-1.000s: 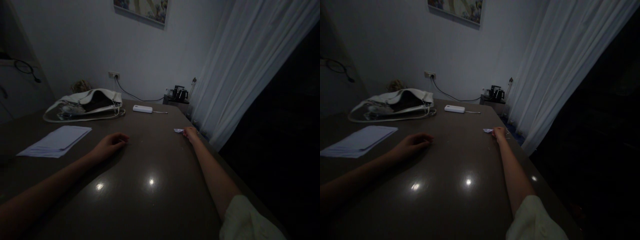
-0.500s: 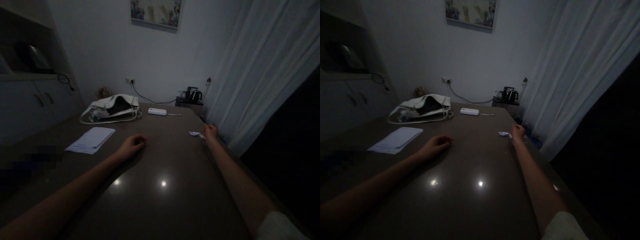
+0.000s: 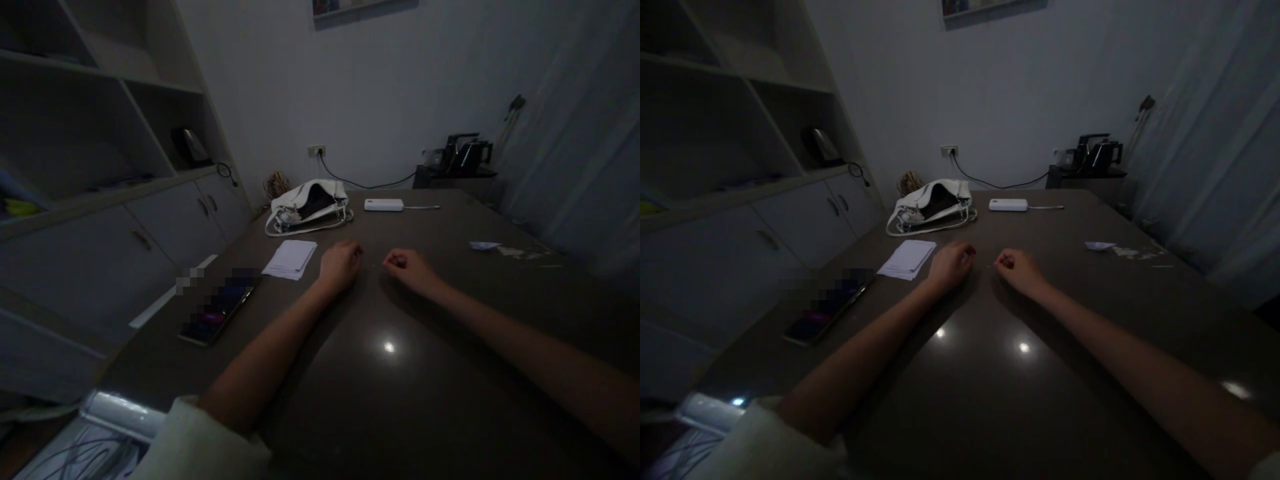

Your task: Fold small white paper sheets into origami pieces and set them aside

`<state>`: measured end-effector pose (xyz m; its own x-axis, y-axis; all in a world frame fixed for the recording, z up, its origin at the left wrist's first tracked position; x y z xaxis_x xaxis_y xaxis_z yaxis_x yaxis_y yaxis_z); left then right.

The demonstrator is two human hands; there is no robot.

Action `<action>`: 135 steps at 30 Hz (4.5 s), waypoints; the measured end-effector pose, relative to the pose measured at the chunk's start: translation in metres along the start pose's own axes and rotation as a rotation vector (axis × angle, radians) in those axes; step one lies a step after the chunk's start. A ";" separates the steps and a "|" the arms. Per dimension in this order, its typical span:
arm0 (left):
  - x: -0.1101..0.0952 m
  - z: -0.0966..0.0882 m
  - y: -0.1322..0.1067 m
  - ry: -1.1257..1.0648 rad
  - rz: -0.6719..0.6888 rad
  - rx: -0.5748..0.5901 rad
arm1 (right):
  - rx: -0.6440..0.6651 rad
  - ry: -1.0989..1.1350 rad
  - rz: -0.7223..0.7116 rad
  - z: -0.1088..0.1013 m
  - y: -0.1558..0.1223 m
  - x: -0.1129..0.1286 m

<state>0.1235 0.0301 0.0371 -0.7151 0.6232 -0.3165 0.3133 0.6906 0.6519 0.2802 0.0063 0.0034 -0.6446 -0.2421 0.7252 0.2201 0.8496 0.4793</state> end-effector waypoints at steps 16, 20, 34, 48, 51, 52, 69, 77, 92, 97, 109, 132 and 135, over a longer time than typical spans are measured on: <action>0.117 -0.064 -0.014 0.482 -0.326 0.275 | 0.017 -0.421 -0.168 0.012 -0.033 0.028; 0.117 -0.063 -0.015 0.494 -0.341 0.286 | 0.028 -0.413 -0.171 0.013 -0.033 0.025; 0.114 -0.070 -0.015 0.464 -0.420 0.217 | 0.032 -0.425 -0.149 0.011 -0.035 0.029; 0.088 -0.080 -0.002 0.292 -0.266 -0.090 | 0.032 -0.416 -0.155 0.011 -0.035 0.031; 0.067 -0.068 0.003 0.003 -0.188 -0.158 | 0.017 -0.352 -0.144 0.010 -0.034 0.031; 0.060 -0.060 0.003 -0.150 -0.205 -0.145 | 0.004 -0.300 -0.134 0.009 -0.033 0.030; 0.001 0.033 -0.039 -1.347 -0.696 0.371 | -0.065 0.464 0.289 0.001 -0.022 0.008; 0.023 0.014 -0.025 -0.933 -0.449 0.160 | -0.121 0.483 0.316 -0.001 -0.022 0.006; 0.027 0.007 -0.024 -0.770 -0.290 0.073 | -0.084 0.446 0.301 0.004 -0.024 0.004; 0.036 0.015 -0.024 -0.870 -0.348 0.066 | -0.081 0.414 0.260 0.002 -0.024 0.009; 0.036 0.016 -0.025 -0.976 -0.504 0.103 | -0.105 0.396 0.176 -0.003 -0.025 0.010; 0.034 0.020 -0.026 -0.934 -0.420 0.176 | 0.006 0.392 0.212 0.010 -0.025 0.011; 0.034 0.021 -0.026 -0.943 -0.428 0.171 | -0.015 0.395 0.223 0.009 -0.024 0.009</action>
<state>0.1036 0.0411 -0.0051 -0.0332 0.2976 -0.9541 0.2858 0.9176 0.2762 0.2627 -0.0124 -0.0063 -0.2517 -0.2165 0.9433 0.3345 0.8951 0.2947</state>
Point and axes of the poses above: each hand's wrist, its own y-axis towards the middle knuckle, its own z-axis out of the palm, x = y × z, the point moved 6 cm from there along y, towards the middle knuckle, and after that the axes turned 15 degrees about -x, right-handed, at the moved point
